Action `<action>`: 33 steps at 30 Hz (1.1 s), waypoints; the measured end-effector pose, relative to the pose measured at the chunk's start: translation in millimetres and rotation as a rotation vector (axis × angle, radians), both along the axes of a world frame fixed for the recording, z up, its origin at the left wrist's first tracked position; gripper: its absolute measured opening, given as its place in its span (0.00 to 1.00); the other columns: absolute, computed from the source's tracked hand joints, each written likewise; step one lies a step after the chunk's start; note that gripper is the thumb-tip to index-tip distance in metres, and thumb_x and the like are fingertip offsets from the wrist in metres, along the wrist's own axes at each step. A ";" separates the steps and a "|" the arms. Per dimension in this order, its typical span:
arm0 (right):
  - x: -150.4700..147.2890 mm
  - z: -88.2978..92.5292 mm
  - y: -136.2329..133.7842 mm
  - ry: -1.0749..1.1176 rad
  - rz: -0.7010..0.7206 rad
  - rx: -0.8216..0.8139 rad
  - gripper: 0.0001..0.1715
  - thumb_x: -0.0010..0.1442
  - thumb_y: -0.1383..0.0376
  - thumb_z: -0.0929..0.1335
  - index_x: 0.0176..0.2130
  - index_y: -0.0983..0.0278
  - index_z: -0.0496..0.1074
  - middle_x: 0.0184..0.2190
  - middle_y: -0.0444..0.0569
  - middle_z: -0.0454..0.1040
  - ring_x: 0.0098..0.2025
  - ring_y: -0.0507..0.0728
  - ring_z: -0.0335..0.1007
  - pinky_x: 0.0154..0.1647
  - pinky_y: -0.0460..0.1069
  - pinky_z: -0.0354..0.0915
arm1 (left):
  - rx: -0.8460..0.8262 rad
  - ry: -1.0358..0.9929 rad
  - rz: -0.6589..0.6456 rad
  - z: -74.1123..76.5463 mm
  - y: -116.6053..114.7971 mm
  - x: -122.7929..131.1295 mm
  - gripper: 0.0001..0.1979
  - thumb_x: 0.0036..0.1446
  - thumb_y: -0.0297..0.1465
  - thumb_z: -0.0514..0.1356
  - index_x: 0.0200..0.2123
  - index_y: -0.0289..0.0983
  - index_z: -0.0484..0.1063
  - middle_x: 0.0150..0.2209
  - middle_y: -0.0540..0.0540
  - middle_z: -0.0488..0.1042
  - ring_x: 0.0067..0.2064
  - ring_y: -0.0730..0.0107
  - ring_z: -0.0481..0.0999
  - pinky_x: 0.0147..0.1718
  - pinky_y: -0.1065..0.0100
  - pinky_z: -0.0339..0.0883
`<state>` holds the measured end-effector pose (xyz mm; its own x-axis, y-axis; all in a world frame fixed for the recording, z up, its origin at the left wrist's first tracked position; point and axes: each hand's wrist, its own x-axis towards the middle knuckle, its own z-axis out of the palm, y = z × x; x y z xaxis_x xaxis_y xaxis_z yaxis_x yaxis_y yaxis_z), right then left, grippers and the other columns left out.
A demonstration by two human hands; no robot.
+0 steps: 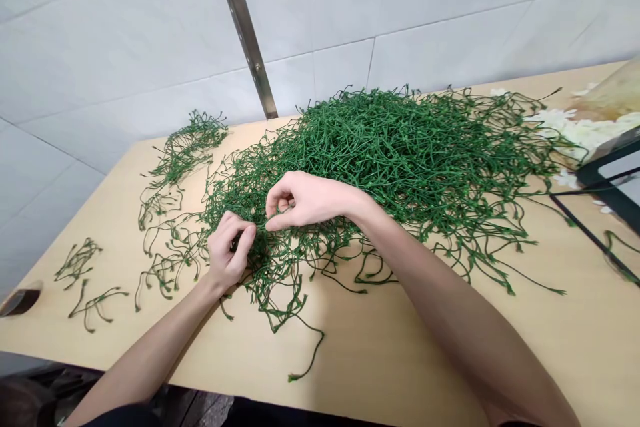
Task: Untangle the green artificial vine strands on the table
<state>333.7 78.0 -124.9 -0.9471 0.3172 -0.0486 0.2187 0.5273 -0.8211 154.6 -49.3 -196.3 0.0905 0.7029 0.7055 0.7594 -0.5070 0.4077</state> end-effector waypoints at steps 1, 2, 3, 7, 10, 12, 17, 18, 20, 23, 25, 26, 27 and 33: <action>-0.6 0.0 -0.8 0.001 -0.001 0.020 0.08 0.55 0.63 0.71 0.30 0.67 0.73 0.20 0.37 0.59 0.23 0.47 0.51 0.24 0.46 0.52 | -0.001 0.002 0.003 -0.2 0.1 -0.1 0.08 0.62 0.23 0.55 0.31 0.37 0.67 0.25 0.49 0.70 0.29 0.71 0.62 0.30 0.65 0.60; -1.2 0.3 -1.7 0.006 0.003 0.047 0.06 0.54 0.64 0.70 0.30 0.66 0.73 0.21 0.39 0.62 0.24 0.48 0.54 0.26 0.46 0.55 | -0.001 0.007 0.005 -0.3 0.1 -0.3 0.08 0.62 0.23 0.55 0.31 0.37 0.67 0.25 0.49 0.70 0.29 0.70 0.63 0.30 0.65 0.60; -1.7 0.7 -2.4 0.016 0.008 0.077 0.04 0.53 0.66 0.70 0.29 0.66 0.73 0.23 0.40 0.67 0.26 0.49 0.59 0.30 0.46 0.58 | -0.001 0.014 0.005 -0.3 0.2 -0.5 0.07 0.62 0.23 0.55 0.31 0.37 0.67 0.25 0.49 0.70 0.29 0.70 0.62 0.30 0.65 0.60; -2.0 2.7 -2.2 0.039 0.000 0.108 0.04 0.53 0.68 0.69 0.32 0.66 0.75 0.31 0.46 0.77 0.34 0.52 0.70 0.39 0.48 0.64 | -0.001 0.025 0.006 0.4 0.6 -0.7 0.08 0.63 0.24 0.55 0.31 0.37 0.67 0.25 0.49 0.71 0.29 0.70 0.62 0.29 0.65 0.60; -0.5 3.4 0.4 0.019 -0.044 0.075 0.08 0.57 0.65 0.69 0.37 0.67 0.76 0.31 0.47 0.79 0.32 0.53 0.71 0.34 0.47 0.64 | -0.012 0.032 0.015 0.9 1.0 -0.9 0.08 0.63 0.24 0.55 0.31 0.37 0.67 0.26 0.49 0.71 0.29 0.70 0.63 0.29 0.66 0.61; 0.4 3.7 1.3 0.015 -0.059 0.132 0.10 0.58 0.66 0.68 0.40 0.67 0.77 0.34 0.48 0.80 0.33 0.53 0.72 0.35 0.47 0.64 | -0.022 0.040 0.022 0.7 1.2 -1.2 0.08 0.64 0.25 0.55 0.31 0.38 0.67 0.25 0.49 0.70 0.29 0.70 0.63 0.29 0.65 0.61; 0.6 3.8 -1.5 -0.044 -0.008 0.280 0.13 0.59 0.70 0.66 0.43 0.67 0.77 0.41 0.51 0.79 0.39 0.56 0.72 0.40 0.49 0.64 | -0.022 0.065 0.017 -0.6 1.9 -0.8 0.08 0.62 0.29 0.59 0.29 0.38 0.66 0.23 0.50 0.68 0.28 0.69 0.62 0.28 0.66 0.60; 0.5 3.8 -2.1 -0.059 -0.004 0.278 0.14 0.61 0.70 0.65 0.45 0.67 0.77 0.42 0.52 0.79 0.40 0.56 0.72 0.41 0.49 0.64 | -0.029 0.074 0.020 -0.7 2.0 -0.6 0.08 0.62 0.29 0.59 0.29 0.38 0.66 0.23 0.50 0.68 0.28 0.69 0.62 0.28 0.66 0.60; 0.5 4.0 -2.4 -0.074 -0.005 0.254 0.15 0.63 0.68 0.64 0.47 0.67 0.76 0.42 0.52 0.78 0.38 0.55 0.70 0.40 0.49 0.63 | -0.042 0.095 0.031 -0.7 2.3 -0.2 0.08 0.62 0.30 0.58 0.29 0.38 0.66 0.23 0.50 0.69 0.29 0.69 0.62 0.28 0.66 0.60; 2.1 5.0 -0.4 -0.065 -0.002 0.192 0.14 0.63 0.66 0.65 0.47 0.66 0.75 0.36 0.48 0.76 0.29 0.51 0.64 0.31 0.47 0.59 | -0.049 0.121 0.042 -0.7 2.5 -0.5 0.08 0.63 0.30 0.58 0.29 0.37 0.67 0.24 0.50 0.70 0.29 0.69 0.63 0.28 0.66 0.61; 3.6 5.5 1.7 -0.045 -0.008 0.188 0.14 0.60 0.65 0.67 0.46 0.66 0.75 0.35 0.48 0.74 0.28 0.51 0.62 0.28 0.47 0.57 | -0.063 0.136 0.050 -1.2 2.5 -1.0 0.08 0.63 0.31 0.58 0.29 0.37 0.68 0.24 0.49 0.70 0.29 0.69 0.63 0.28 0.66 0.62; 4.2 5.4 2.5 -0.027 -0.013 0.191 0.15 0.59 0.65 0.69 0.46 0.66 0.75 0.36 0.48 0.74 0.29 0.51 0.63 0.29 0.47 0.58 | -0.071 0.139 0.056 -1.5 2.5 -1.2 0.08 0.63 0.31 0.58 0.29 0.37 0.68 0.24 0.49 0.71 0.29 0.69 0.63 0.29 0.65 0.62; 4.5 5.2 3.0 -0.007 -0.018 0.188 0.14 0.58 0.66 0.69 0.45 0.66 0.75 0.37 0.49 0.75 0.32 0.52 0.65 0.31 0.47 0.60 | -0.076 0.139 0.060 -1.9 2.5 -1.3 0.08 0.63 0.31 0.58 0.29 0.37 0.68 0.24 0.49 0.71 0.29 0.69 0.63 0.29 0.65 0.62; -0.8 0.1 1.8 0.008 0.015 -0.058 0.12 0.58 0.64 0.69 0.43 0.67 0.73 0.31 0.47 0.74 0.32 0.52 0.69 0.32 0.47 0.63 | -0.052 0.103 0.081 -3.3 2.0 -0.2 0.09 0.62 0.31 0.59 0.28 0.38 0.67 0.23 0.50 0.70 0.28 0.69 0.62 0.28 0.65 0.59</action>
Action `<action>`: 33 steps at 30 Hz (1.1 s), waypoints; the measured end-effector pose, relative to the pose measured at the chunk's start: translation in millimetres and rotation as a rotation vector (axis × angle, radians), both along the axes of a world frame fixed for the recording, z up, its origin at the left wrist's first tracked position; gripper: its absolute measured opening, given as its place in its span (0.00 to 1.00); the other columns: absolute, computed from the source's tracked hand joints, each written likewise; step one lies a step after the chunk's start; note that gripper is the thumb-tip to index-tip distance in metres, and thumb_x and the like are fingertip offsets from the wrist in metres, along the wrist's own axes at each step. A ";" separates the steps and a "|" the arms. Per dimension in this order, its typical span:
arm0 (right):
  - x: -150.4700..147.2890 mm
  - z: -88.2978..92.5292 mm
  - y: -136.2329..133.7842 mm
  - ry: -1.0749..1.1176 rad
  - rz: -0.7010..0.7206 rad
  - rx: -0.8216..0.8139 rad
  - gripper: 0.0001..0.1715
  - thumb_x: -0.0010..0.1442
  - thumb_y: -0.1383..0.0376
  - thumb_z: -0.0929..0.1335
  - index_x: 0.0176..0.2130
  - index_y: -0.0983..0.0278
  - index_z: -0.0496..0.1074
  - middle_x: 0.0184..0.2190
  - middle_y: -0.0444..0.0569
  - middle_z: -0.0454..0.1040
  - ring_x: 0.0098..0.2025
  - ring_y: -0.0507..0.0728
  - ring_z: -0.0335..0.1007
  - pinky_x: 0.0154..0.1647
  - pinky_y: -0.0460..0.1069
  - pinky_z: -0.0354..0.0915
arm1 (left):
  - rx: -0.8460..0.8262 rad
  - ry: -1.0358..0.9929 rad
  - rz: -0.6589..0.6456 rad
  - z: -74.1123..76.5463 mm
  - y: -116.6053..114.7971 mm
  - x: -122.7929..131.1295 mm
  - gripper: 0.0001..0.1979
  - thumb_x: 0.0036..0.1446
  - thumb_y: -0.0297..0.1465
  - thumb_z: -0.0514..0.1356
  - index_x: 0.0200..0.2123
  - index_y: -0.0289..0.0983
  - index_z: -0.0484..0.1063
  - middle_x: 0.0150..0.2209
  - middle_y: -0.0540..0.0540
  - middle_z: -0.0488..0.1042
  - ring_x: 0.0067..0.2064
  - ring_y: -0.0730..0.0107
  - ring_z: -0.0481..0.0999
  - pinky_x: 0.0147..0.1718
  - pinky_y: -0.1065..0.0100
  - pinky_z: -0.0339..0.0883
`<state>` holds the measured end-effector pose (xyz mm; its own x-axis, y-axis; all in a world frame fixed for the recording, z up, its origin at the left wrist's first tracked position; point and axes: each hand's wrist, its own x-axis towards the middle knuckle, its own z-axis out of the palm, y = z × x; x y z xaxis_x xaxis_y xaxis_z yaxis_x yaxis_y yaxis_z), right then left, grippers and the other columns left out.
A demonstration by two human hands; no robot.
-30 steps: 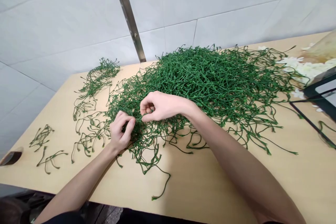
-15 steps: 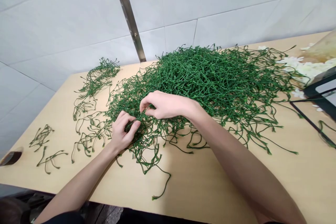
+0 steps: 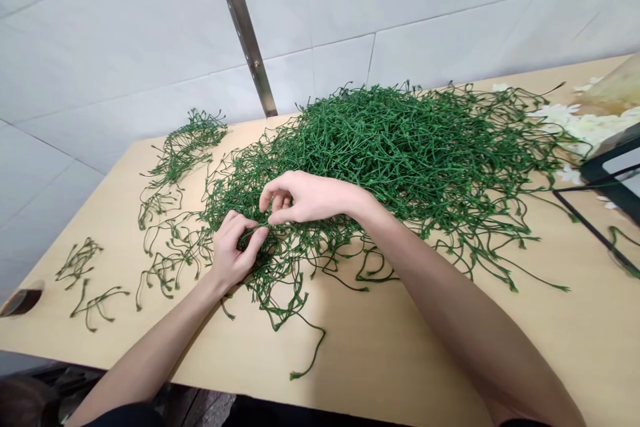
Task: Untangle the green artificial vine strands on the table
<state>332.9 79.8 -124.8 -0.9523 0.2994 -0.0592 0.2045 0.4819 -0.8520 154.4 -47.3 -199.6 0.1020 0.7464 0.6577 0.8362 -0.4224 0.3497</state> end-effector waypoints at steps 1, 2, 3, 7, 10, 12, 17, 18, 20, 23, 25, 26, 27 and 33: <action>-1.4 -1.2 -0.2 -0.015 0.019 -0.029 0.14 0.57 0.64 0.71 0.43 0.67 0.73 0.30 0.46 0.74 0.31 0.52 0.68 0.31 0.47 0.63 | 0.000 -0.003 0.014 -0.2 -0.2 0.1 0.09 0.61 0.31 0.59 0.28 0.38 0.67 0.23 0.50 0.69 0.28 0.69 0.62 0.28 0.65 0.59; -2.6 -2.4 -0.4 -0.025 0.035 -0.047 0.15 0.55 0.63 0.72 0.43 0.67 0.73 0.29 0.45 0.73 0.30 0.51 0.68 0.31 0.47 0.64 | -0.006 -0.004 0.032 -0.5 -0.5 0.0 0.09 0.61 0.32 0.59 0.28 0.38 0.67 0.23 0.50 0.69 0.28 0.69 0.62 0.28 0.65 0.59; -3.6 -3.6 -0.6 -0.027 0.045 -0.056 0.16 0.54 0.64 0.72 0.42 0.68 0.73 0.28 0.44 0.72 0.30 0.51 0.68 0.31 0.47 0.64 | -0.013 -0.006 0.048 -0.8 -0.7 -0.1 0.10 0.61 0.33 0.60 0.27 0.38 0.66 0.23 0.50 0.68 0.29 0.68 0.62 0.28 0.65 0.60; -5.6 -7.7 -0.9 0.067 -0.014 -0.043 0.10 0.54 0.68 0.71 0.39 0.67 0.73 0.28 0.44 0.71 0.30 0.51 0.67 0.33 0.47 0.65 | -0.008 -0.025 0.072 -1.5 -1.0 -0.2 0.13 0.59 0.34 0.62 0.25 0.38 0.65 0.22 0.50 0.66 0.29 0.68 0.61 0.28 0.66 0.59; -6.4 -9.9 -0.7 0.159 -0.070 -0.079 0.11 0.54 0.69 0.71 0.40 0.67 0.74 0.31 0.46 0.75 0.33 0.52 0.70 0.38 0.49 0.66 | 0.011 -0.028 0.071 -1.1 -0.9 0.4 0.15 0.59 0.33 0.62 0.22 0.38 0.63 0.20 0.51 0.63 0.27 0.70 0.59 0.27 0.66 0.57; -7.1 -11.1 -0.3 0.187 -0.071 -0.158 0.13 0.53 0.69 0.71 0.41 0.67 0.74 0.32 0.47 0.77 0.35 0.52 0.73 0.41 0.50 0.67 | 0.017 -0.025 0.072 -0.9 -0.8 0.7 0.15 0.58 0.32 0.62 0.22 0.38 0.63 0.20 0.52 0.62 0.27 0.70 0.59 0.27 0.67 0.57; -9.6 -15.1 0.5 0.146 -0.015 -0.361 0.16 0.52 0.68 0.73 0.42 0.69 0.73 0.31 0.46 0.76 0.35 0.50 0.71 0.42 0.49 0.67 | 0.041 -0.013 0.087 -2.1 0.4 0.2 0.15 0.58 0.30 0.61 0.20 0.38 0.63 0.19 0.52 0.59 0.27 0.70 0.57 0.26 0.67 0.55; -10.5 -16.2 0.4 0.147 -0.013 -0.362 0.17 0.51 0.66 0.74 0.42 0.69 0.73 0.30 0.45 0.74 0.33 0.50 0.69 0.39 0.48 0.66 | 0.046 -0.009 0.090 -2.4 0.7 0.0 0.15 0.58 0.30 0.61 0.20 0.38 0.62 0.19 0.52 0.58 0.27 0.70 0.57 0.26 0.68 0.55; -12.5 -18.1 -0.7 0.144 -0.015 -0.336 0.21 0.48 0.64 0.77 0.41 0.69 0.73 0.27 0.41 0.71 0.30 0.49 0.65 0.33 0.46 0.63 | 0.049 0.000 0.097 -2.7 1.2 -0.2 0.15 0.57 0.29 0.61 0.20 0.38 0.62 0.19 0.53 0.58 0.26 0.70 0.57 0.25 0.68 0.55; -15.3 -18.5 -4.1 0.111 -0.032 -0.255 0.21 0.47 0.62 0.77 0.39 0.69 0.73 0.21 0.37 0.64 0.24 0.47 0.57 0.25 0.45 0.56 | 0.054 0.013 0.098 -2.5 1.6 -0.2 0.15 0.57 0.29 0.62 0.20 0.38 0.62 0.19 0.53 0.59 0.26 0.71 0.57 0.26 0.68 0.55; -15.8 -17.1 -6.4 0.097 -0.061 -0.186 0.16 0.50 0.65 0.75 0.38 0.69 0.73 0.19 0.35 0.60 0.21 0.46 0.51 0.22 0.44 0.50 | 0.073 0.021 0.088 -2.3 1.8 -0.2 0.15 0.57 0.28 0.62 0.21 0.38 0.62 0.19 0.53 0.58 0.26 0.71 0.56 0.26 0.68 0.55; -15.4 -16.2 -7.1 0.092 -0.073 -0.163 0.13 0.52 0.67 0.74 0.38 0.69 0.73 0.18 0.34 0.58 0.20 0.45 0.49 0.21 0.44 0.48 | 0.081 0.022 0.084 -2.3 1.8 -0.3 0.15 0.57 0.28 0.62 0.21 0.38 0.62 0.19 0.53 0.58 0.26 0.71 0.56 0.26 0.68 0.55; -14.8 -15.3 -7.3 0.084 -0.082 -0.150 0.10 0.53 0.69 0.72 0.38 0.69 0.73 0.17 0.34 0.56 0.20 0.45 0.47 0.21 0.44 0.47 | 0.083 0.022 0.080 -2.4 1.7 -0.4 0.15 0.58 0.28 0.62 0.21 0.38 0.62 0.19 0.53 0.58 0.26 0.71 0.56 0.26 0.68 0.55; -12.0 -14.2 -3.1 0.112 -0.075 -0.235 0.07 0.51 0.70 0.71 0.34 0.68 0.74 0.19 0.37 0.63 0.20 0.45 0.49 0.22 0.45 0.47 | 0.062 0.037 0.072 -4.3 1.0 -2.2 0.13 0.58 0.29 0.63 0.23 0.37 0.64 0.20 0.52 0.61 0.27 0.71 0.57 0.26 0.68 0.55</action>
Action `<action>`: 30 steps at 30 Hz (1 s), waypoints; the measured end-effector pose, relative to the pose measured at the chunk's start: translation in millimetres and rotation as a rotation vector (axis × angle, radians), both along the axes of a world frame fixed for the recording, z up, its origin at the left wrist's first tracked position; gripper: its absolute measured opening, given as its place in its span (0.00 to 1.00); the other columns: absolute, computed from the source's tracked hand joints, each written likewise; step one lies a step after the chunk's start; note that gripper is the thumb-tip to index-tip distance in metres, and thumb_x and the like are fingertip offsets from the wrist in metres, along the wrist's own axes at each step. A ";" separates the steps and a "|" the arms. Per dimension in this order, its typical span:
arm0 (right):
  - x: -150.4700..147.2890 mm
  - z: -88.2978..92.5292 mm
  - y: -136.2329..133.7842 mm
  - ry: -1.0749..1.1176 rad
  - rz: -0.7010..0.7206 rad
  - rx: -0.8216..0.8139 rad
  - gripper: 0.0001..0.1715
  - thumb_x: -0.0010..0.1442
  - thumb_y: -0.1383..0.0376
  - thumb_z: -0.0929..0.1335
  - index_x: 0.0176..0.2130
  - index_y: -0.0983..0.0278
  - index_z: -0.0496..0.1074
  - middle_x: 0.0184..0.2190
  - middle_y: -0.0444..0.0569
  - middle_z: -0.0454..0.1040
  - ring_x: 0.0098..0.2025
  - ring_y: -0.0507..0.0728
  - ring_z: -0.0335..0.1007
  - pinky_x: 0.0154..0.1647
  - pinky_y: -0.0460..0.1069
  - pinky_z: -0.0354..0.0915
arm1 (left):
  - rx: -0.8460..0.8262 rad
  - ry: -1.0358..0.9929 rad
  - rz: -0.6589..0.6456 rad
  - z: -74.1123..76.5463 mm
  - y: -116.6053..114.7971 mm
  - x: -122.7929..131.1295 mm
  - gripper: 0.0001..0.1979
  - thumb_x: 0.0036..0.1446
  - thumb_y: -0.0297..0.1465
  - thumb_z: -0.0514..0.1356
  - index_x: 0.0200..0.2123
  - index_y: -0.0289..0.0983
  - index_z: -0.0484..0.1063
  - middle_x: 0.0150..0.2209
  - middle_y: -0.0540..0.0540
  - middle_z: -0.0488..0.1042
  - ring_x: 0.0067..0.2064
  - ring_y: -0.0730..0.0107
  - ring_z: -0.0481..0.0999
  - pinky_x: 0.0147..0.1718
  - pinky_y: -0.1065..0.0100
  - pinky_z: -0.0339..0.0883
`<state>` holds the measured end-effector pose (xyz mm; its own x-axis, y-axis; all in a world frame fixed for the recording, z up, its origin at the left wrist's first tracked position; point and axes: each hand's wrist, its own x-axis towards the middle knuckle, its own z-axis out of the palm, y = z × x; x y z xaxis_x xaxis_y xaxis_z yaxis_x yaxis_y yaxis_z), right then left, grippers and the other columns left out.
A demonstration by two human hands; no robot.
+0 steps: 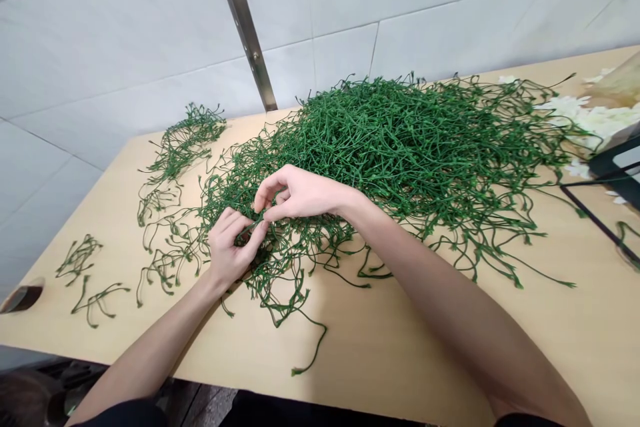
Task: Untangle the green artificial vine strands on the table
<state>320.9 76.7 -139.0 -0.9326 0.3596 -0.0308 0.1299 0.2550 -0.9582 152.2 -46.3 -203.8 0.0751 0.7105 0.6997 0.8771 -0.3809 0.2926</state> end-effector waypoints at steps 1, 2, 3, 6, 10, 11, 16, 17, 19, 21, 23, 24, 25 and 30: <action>-0.2 -0.2 0.3 0.006 0.015 -0.047 0.07 0.49 0.70 0.72 0.33 0.68 0.74 0.22 0.38 0.66 0.21 0.45 0.52 0.23 0.44 0.50 | -0.001 0.005 0.001 -0.1 -0.1 0.0 0.13 0.58 0.29 0.63 0.23 0.37 0.65 0.20 0.52 0.61 0.27 0.71 0.58 0.26 0.68 0.55; -0.4 -0.3 0.2 0.002 0.032 -0.099 0.09 0.48 0.70 0.72 0.33 0.68 0.73 0.24 0.40 0.67 0.23 0.45 0.55 0.24 0.44 0.53 | -0.002 0.011 0.002 -0.1 -0.1 0.1 0.13 0.58 0.29 0.63 0.23 0.37 0.65 0.20 0.52 0.62 0.27 0.71 0.58 0.27 0.68 0.55; -0.6 -0.4 -0.1 -0.011 0.044 -0.153 0.10 0.48 0.70 0.72 0.34 0.68 0.72 0.25 0.41 0.68 0.24 0.46 0.57 0.25 0.44 0.54 | -0.004 0.020 0.003 0.0 -0.2 0.4 0.12 0.58 0.30 0.63 0.23 0.37 0.65 0.20 0.52 0.62 0.27 0.71 0.59 0.27 0.68 0.56; -0.1 -0.2 -2.3 -0.077 0.077 -0.305 0.15 0.48 0.73 0.69 0.39 0.67 0.70 0.26 0.40 0.68 0.21 0.44 0.55 0.22 0.43 0.55 | -0.001 0.048 0.009 0.6 -0.2 1.8 0.12 0.58 0.30 0.63 0.23 0.37 0.66 0.20 0.52 0.63 0.27 0.71 0.58 0.27 0.68 0.55; 1.7 0.8 -4.9 -0.139 0.096 -0.366 0.11 0.53 0.73 0.68 0.40 0.67 0.70 0.25 0.38 0.64 0.16 0.41 0.48 0.16 0.41 0.48 | 0.010 0.062 0.019 1.2 0.0 2.9 0.12 0.58 0.30 0.62 0.23 0.37 0.66 0.19 0.52 0.61 0.27 0.70 0.58 0.26 0.68 0.55; 2.0 1.1 -5.2 -0.147 0.095 -0.336 0.10 0.55 0.72 0.68 0.40 0.67 0.70 0.25 0.38 0.65 0.15 0.41 0.49 0.15 0.41 0.48 | 0.010 0.066 0.020 1.3 0.1 2.8 0.12 0.58 0.30 0.62 0.23 0.37 0.66 0.19 0.52 0.61 0.27 0.70 0.58 0.26 0.68 0.55; 5.2 5.7 -2.9 -0.170 0.098 -0.195 0.08 0.58 0.73 0.66 0.40 0.67 0.68 0.29 0.42 0.71 0.14 0.42 0.56 0.15 0.43 0.53 | 0.007 0.068 0.029 2.4 0.4 2.8 0.13 0.59 0.30 0.62 0.23 0.38 0.65 0.19 0.52 0.62 0.27 0.70 0.58 0.26 0.68 0.55; 6.5 7.5 -1.8 -0.176 0.104 -0.197 0.10 0.58 0.73 0.66 0.42 0.66 0.67 0.30 0.43 0.72 0.15 0.43 0.57 0.15 0.43 0.54 | 0.003 0.068 0.032 2.6 0.4 3.0 0.13 0.59 0.30 0.62 0.23 0.38 0.65 0.19 0.52 0.62 0.27 0.70 0.58 0.26 0.68 0.56; 9.2 11.5 -0.4 -0.183 0.117 -0.179 0.15 0.60 0.72 0.66 0.47 0.65 0.64 0.29 0.41 0.71 0.17 0.44 0.57 0.17 0.43 0.55 | -0.005 0.073 0.034 2.9 0.2 3.4 0.13 0.59 0.31 0.62 0.24 0.38 0.66 0.20 0.51 0.64 0.27 0.70 0.59 0.27 0.68 0.57; 10.3 14.8 -0.8 -0.188 0.098 -0.091 0.17 0.62 0.66 0.67 0.51 0.63 0.62 0.27 0.39 0.68 0.20 0.46 0.56 0.20 0.43 0.55 | -0.019 0.083 0.037 3.0 -0.2 3.5 0.12 0.60 0.33 0.62 0.25 0.38 0.67 0.20 0.51 0.65 0.27 0.69 0.60 0.27 0.67 0.58; 8.6 16.0 -3.9 -0.190 -0.001 0.067 0.18 0.65 0.58 0.66 0.51 0.63 0.63 0.24 0.38 0.66 0.22 0.47 0.55 0.22 0.44 0.53 | -0.050 0.086 0.030 3.1 -1.1 3.1 0.11 0.62 0.34 0.60 0.27 0.37 0.68 0.22 0.49 0.68 0.29 0.68 0.62 0.28 0.66 0.59; 6.7 15.5 -6.1 -0.185 -0.082 0.149 0.18 0.66 0.55 0.64 0.50 0.63 0.63 0.22 0.38 0.65 0.22 0.48 0.55 0.22 0.45 0.53 | -0.069 0.083 0.022 3.2 -1.6 2.8 0.11 0.63 0.34 0.58 0.29 0.37 0.69 0.23 0.48 0.70 0.29 0.67 0.63 0.29 0.65 0.60; 4.5 14.3 -8.4 -0.169 -0.172 0.222 0.17 0.67 0.53 0.62 0.47 0.63 0.64 0.21 0.38 0.64 0.21 0.48 0.54 0.23 0.45 0.52 | -0.085 0.076 0.013 3.3 -2.1 2.5 0.11 0.64 0.34 0.56 0.30 0.37 0.70 0.24 0.47 0.71 0.30 0.66 0.64 0.30 0.65 0.61; -4.0 4.4 -13.7 -0.028 -0.461 0.428 0.08 0.65 0.61 0.64 0.42 0.62 0.61 0.14 0.33 0.56 0.18 0.49 0.49 0.24 0.46 0.50 | -0.102 0.033 -0.009 3.7 -3.1 2.3 0.12 0.67 0.30 0.51 0.32 0.36 0.70 0.24 0.47 0.71 0.29 0.67 0.65 0.30 0.65 0.61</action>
